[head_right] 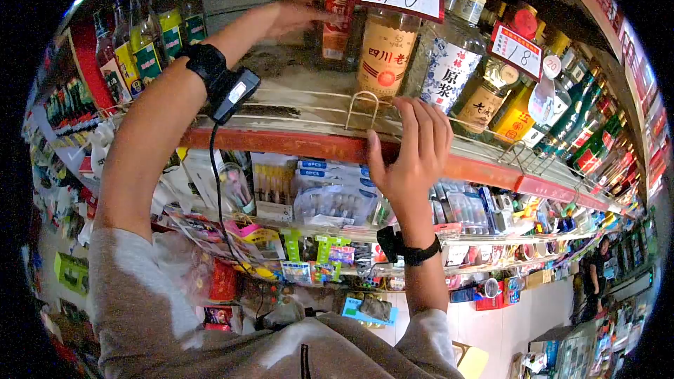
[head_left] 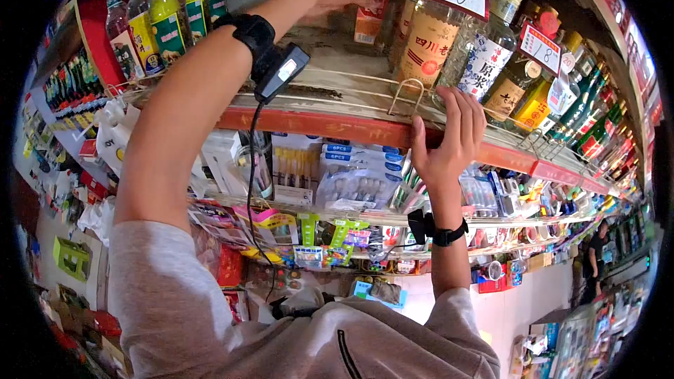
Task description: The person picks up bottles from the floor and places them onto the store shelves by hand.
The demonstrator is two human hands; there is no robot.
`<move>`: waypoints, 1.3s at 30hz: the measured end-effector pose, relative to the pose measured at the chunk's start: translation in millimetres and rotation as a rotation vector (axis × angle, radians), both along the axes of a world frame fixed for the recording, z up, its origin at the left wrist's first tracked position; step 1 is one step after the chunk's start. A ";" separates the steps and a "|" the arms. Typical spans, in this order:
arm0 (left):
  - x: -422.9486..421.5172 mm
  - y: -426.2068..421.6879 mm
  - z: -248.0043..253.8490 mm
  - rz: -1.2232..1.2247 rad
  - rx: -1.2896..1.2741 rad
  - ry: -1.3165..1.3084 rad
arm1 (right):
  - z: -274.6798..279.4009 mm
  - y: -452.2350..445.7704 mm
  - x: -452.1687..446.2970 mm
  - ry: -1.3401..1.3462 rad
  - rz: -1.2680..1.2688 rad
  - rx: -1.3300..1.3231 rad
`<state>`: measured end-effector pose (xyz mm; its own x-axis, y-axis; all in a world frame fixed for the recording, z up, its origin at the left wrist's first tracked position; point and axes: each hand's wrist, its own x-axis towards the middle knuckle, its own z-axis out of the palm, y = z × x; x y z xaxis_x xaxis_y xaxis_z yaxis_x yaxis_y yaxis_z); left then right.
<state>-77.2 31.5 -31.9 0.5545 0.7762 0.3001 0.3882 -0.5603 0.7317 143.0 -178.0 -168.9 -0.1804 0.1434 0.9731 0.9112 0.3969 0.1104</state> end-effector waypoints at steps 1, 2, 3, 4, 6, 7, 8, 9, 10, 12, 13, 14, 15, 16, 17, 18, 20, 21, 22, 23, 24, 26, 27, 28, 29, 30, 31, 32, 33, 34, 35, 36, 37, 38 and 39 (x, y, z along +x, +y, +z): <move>-8.3 10.0 2.4 -0.032 -0.015 0.001 | 1.0 0.3 0.6 0.000 -0.007 -0.002; -18.2 19.6 2.7 -0.064 -0.035 0.003 | 0.4 1.0 1.4 0.006 0.000 0.005; -29.2 28.3 2.7 -0.072 -0.047 0.007 | -1.3 1.2 1.4 0.013 0.005 0.008; -42.0 36.9 4.0 0.005 -0.036 -0.033 | -1.4 0.5 1.7 0.011 -0.015 0.004; -73.1 28.5 5.9 0.050 0.068 -0.014 | -1.9 2.3 3.2 0.007 -0.021 0.021; -91.0 18.4 9.5 0.022 0.166 0.042 | -4.4 3.2 3.7 0.000 -0.014 0.041; -104.5 -7.7 8.7 0.039 0.272 0.056 | -5.3 5.6 4.6 -0.021 -0.040 0.070; -118.9 -41.5 1.2 0.037 0.396 0.034 | -6.1 11.5 8.6 -0.066 -0.006 0.122; -128.7 -90.7 -10.7 0.038 0.517 -0.020 | -10.8 15.4 9.3 -0.059 -0.008 0.151; -153.6 -184.7 -44.2 0.031 0.711 -0.136 | -25.1 34.0 31.8 -0.047 -0.033 0.158; -170.6 -219.8 -64.7 0.029 0.759 -0.176 | -31.2 37.7 35.8 -0.046 -0.073 0.134; -188.6 -246.6 -85.7 0.039 0.751 -0.223 | -39.2 25.0 36.0 -0.041 -0.103 0.091; -211.0 -265.1 -127.1 0.170 0.530 -0.229 | -44.6 11.8 36.7 -0.036 -0.123 0.053; -235.7 -283.7 -174.9 0.300 0.307 -0.227 | -54.8 -2.9 33.3 -0.024 -0.135 0.008; -260.9 -305.1 -219.0 0.424 0.116 -0.219 | -61.0 -19.1 28.7 -0.011 -0.141 -0.028; -285.6 -327.3 -265.4 0.547 -0.065 -0.210 | -71.3 -37.9 20.9 0.002 -0.139 -0.065; -301.8 -362.8 -396.1 0.578 -0.039 -0.237 | -103.2 -72.1 1.8 0.035 -0.141 -0.191; -310.0 -380.4 -461.5 0.594 -0.025 -0.250 | -128.6 -89.5 -10.7 0.049 -0.146 -0.285; -312.9 -420.4 -516.5 0.693 -0.495 -0.276 | -162.9 -107.6 -23.6 0.041 -0.151 -0.419; -312.4 -450.9 -562.0 0.701 -0.460 0.059 | -206.1 -123.2 -37.4 0.009 -0.138 -0.652; -306.2 -492.1 -611.0 0.684 -0.631 0.006 | -260.5 -140.2 -59.8 -0.050 -0.109 -0.917; -293.8 -573.6 -707.1 0.676 -0.968 -0.074 | -356.7 -181.3 -142.6 0.546 0.348 -1.621; -285.3 -609.4 -745.2 0.493 -1.228 -1.043 | -415.8 -193.4 -162.4 0.466 0.337 -1.813; -279.6 -641.3 -778.6 0.496 -1.369 -0.704 | -474.9 -208.2 -187.8 0.609 0.527 -1.901; -268.1 -641.6 -772.8 0.538 -1.378 -0.576 | -543.4 -224.3 -198.0 0.976 0.556 -2.144; -263.6 -664.7 -814.6 0.499 -1.327 -0.614 | -599.2 -229.9 -215.8 0.915 0.474 -2.270; -258.4 -671.0 -825.1 0.533 -1.255 -0.470 | -651.9 -236.0 -229.9 0.849 0.384 -2.390; -248.5 -682.3 -849.3 0.625 -1.368 -0.422 | -711.8 -245.3 -236.3 0.720 0.295 -2.365; -240.9 -697.9 -878.1 0.698 -1.419 -0.548 | -772.2 -250.4 -242.0 0.593 0.209 -2.334; -234.7 -698.1 -890.7 0.767 -1.440 -0.647 | -826.1 -248.5 -246.3 0.623 0.163 -2.300; -228.7 -705.6 -909.3 0.771 -1.451 -0.652 | -901.2 -249.8 -235.6 0.437 0.021 -2.277; -222.1 -714.7 -928.3 0.847 -1.464 -0.681 | -945.9 -240.8 -234.5 0.271 -0.045 -2.241; -216.7 -719.3 -952.5 0.926 -1.481 -0.708 | -1019.2 -240.9 -222.8 0.157 -0.089 -2.133; -209.6 -722.6 -964.2 0.931 -1.508 -0.708 | -1104.8 -251.1 -207.8 -0.002 -0.094 -1.901; -204.8 -720.9 -971.6 1.003 -1.580 -0.734 | -1080.2 -214.6 -229.8 0.102 -0.093 -2.011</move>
